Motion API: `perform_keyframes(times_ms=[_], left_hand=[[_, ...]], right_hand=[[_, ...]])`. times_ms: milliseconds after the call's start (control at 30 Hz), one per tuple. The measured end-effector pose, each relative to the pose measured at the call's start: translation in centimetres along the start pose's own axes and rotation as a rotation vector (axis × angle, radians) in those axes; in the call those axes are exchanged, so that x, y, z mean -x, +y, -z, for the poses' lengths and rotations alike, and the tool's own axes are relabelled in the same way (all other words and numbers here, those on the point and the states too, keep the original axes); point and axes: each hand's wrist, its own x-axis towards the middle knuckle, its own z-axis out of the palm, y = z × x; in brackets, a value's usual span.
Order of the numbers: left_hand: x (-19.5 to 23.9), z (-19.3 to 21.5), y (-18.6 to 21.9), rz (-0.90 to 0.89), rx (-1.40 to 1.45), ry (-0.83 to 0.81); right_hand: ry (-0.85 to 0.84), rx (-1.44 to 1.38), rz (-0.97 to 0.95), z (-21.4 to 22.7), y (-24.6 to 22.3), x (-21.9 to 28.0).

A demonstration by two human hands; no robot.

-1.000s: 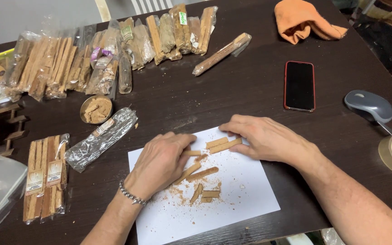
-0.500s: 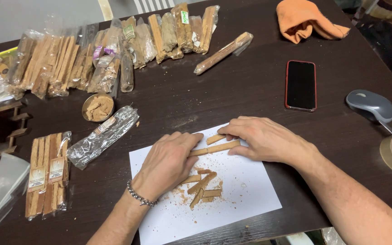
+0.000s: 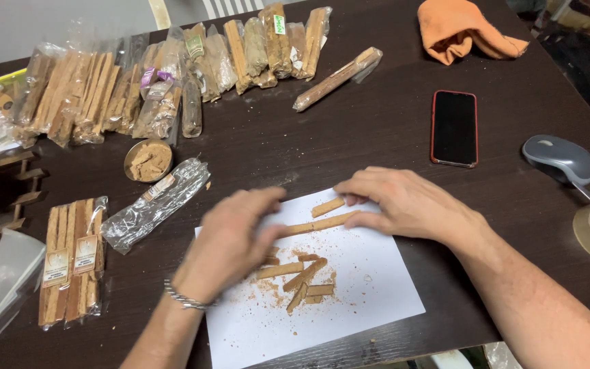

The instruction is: Packaging small wooden sticks into clear plastic sleeves and organizing them on a table.

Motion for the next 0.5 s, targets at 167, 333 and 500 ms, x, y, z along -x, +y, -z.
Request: perform_keyframes(times_ms=[167,333,500], left_hand=[[2.3,2.1,-2.5,0.114,-0.003,0.078],[3.9,0.7,-2.8,0.044,0.053,0.014],[4.6,0.3,-3.3,0.094,0.058,0.009]], right_hand=[[0.215,0.041,0.023,-0.3,0.5,0.1],[0.318,0.016,0.31,-1.9,1.2,-0.2],[0.308,0.015,0.301,-3.3,2.3,-0.7]])
